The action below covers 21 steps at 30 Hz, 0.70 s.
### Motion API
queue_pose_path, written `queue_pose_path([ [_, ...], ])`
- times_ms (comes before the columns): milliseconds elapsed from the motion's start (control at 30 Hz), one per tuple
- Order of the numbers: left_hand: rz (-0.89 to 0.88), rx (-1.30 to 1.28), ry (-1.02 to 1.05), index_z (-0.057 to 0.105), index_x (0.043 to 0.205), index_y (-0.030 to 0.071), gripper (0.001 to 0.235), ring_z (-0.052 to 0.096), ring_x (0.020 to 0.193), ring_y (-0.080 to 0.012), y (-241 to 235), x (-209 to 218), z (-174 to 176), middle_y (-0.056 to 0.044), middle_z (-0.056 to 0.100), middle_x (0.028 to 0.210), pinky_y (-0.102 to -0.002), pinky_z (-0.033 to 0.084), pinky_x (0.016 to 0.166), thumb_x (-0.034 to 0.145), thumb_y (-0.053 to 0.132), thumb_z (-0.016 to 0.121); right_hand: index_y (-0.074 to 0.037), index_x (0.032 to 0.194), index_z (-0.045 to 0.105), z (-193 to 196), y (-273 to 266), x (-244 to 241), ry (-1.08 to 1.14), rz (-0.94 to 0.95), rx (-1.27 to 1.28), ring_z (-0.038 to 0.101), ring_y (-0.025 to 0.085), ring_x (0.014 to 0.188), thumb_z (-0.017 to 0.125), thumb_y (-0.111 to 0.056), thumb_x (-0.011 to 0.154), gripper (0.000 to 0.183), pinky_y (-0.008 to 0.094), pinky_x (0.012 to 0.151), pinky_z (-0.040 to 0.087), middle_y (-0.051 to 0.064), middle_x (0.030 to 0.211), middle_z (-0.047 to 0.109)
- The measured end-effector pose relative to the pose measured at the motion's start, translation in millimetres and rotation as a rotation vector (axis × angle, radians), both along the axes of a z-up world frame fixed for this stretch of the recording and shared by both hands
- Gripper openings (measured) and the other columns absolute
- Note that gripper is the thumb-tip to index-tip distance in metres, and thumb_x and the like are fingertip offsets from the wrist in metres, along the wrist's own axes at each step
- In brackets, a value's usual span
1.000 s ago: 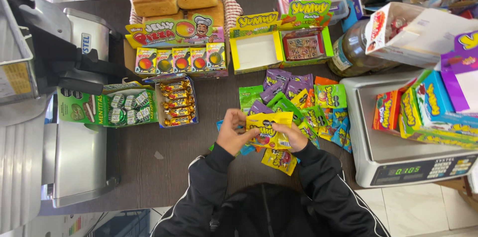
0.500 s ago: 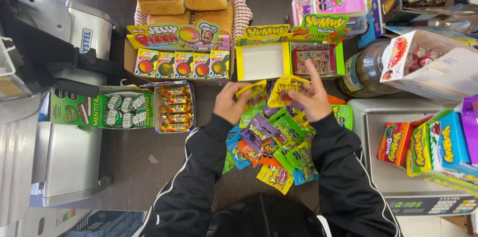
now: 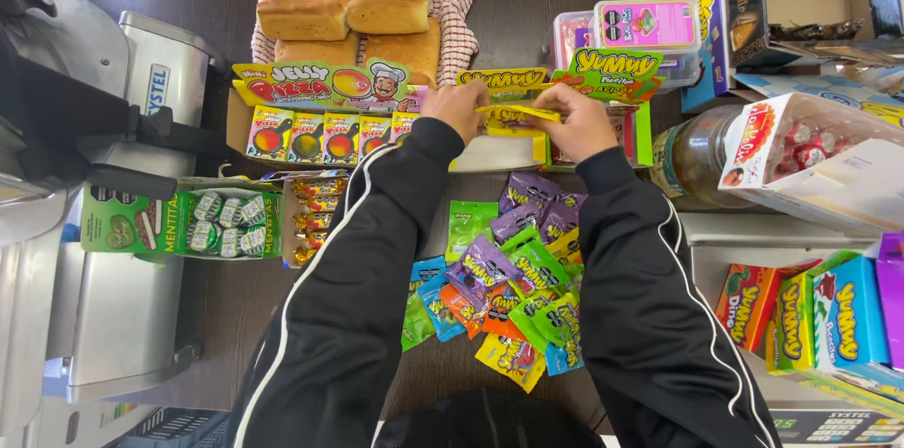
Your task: The person organizes candy packets by hand on a counter, moving them into different containers and boxes.
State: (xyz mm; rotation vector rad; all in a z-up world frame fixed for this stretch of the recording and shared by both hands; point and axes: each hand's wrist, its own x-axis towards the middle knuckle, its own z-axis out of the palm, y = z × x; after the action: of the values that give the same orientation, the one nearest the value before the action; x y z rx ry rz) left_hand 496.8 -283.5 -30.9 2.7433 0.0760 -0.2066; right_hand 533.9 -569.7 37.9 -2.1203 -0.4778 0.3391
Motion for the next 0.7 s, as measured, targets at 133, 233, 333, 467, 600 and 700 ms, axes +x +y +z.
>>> queue_pose_path([
  [133,-0.046,-0.041,0.008,0.082,0.144,0.029,0.037,0.09,0.135,-0.0433,6.4,16.6,-20.4,-0.01,0.096,0.134,-0.059,0.068,0.121,0.109,0.029,0.094,-0.023,0.133,0.087,-48.1,13.1,28.6,-0.031,0.089,-0.063,0.09,0.035,0.133,0.106,-0.024,0.109,0.03,0.058,0.116,0.069,0.005,0.124,0.098],
  [233,-0.076,0.162,-0.043,0.087,0.136,0.026,0.026,0.094,0.12,-0.0414,1.3,24.1,-50.2,-0.008,0.096,0.118,-0.056,0.074,0.109,0.112,0.015,0.083,-0.017,0.129,0.086,-83.1,19.3,40.8,-0.161,0.158,-0.161,0.09,0.042,0.129,0.104,-0.015,0.106,0.029,0.061,0.116,0.07,0.012,0.122,0.097],
  [333,-0.077,0.314,-0.244,0.085,0.109,0.026,0.017,0.09,0.11,-0.0467,2.2,33.3,-90.0,-0.012,0.091,0.095,-0.059,0.063,0.1,0.099,0.033,0.097,-0.017,0.125,0.089,-103.7,26.1,43.0,-0.221,0.164,-0.185,0.089,0.04,0.125,0.096,-0.012,0.109,0.018,0.056,0.111,0.073,0.012,0.123,0.095],
  [467,-0.107,0.37,-0.382,0.084,0.104,0.021,0.018,0.086,0.109,-0.0514,0.5,22.2,-85.1,-0.016,0.088,0.087,-0.063,0.055,0.098,0.096,0.029,0.099,-0.015,0.131,0.091,-111.2,26.2,36.7,-0.317,0.193,-0.288,0.088,0.04,0.125,0.088,-0.017,0.117,0.014,0.055,0.108,0.075,0.012,0.126,0.091],
  [600,-0.134,0.445,-0.462,0.082,0.104,0.019,0.043,0.083,0.112,-0.0505,1.8,18.3,-112.0,-0.017,0.089,0.088,-0.063,0.052,0.099,0.084,0.046,0.109,-0.014,0.127,0.096,-96.9,29.1,20.4,-0.513,0.149,-0.386,0.08,0.038,0.131,0.092,-0.019,0.116,0.013,0.051,0.103,0.078,0.01,0.126,0.077],
  [700,-0.073,0.541,-0.866,0.075,0.091,0.018,0.015,0.076,0.094,-0.0415,-16.3,-8.1,-65.7,-0.014,0.074,0.087,-0.054,0.057,0.085,0.103,0.014,0.083,-0.016,0.124,0.09,-129.4,28.1,23.8,-0.58,0.119,-0.435,0.081,0.037,0.118,0.092,-0.024,0.115,0.013,0.05,0.093,0.078,0.004,0.126,0.066],
])
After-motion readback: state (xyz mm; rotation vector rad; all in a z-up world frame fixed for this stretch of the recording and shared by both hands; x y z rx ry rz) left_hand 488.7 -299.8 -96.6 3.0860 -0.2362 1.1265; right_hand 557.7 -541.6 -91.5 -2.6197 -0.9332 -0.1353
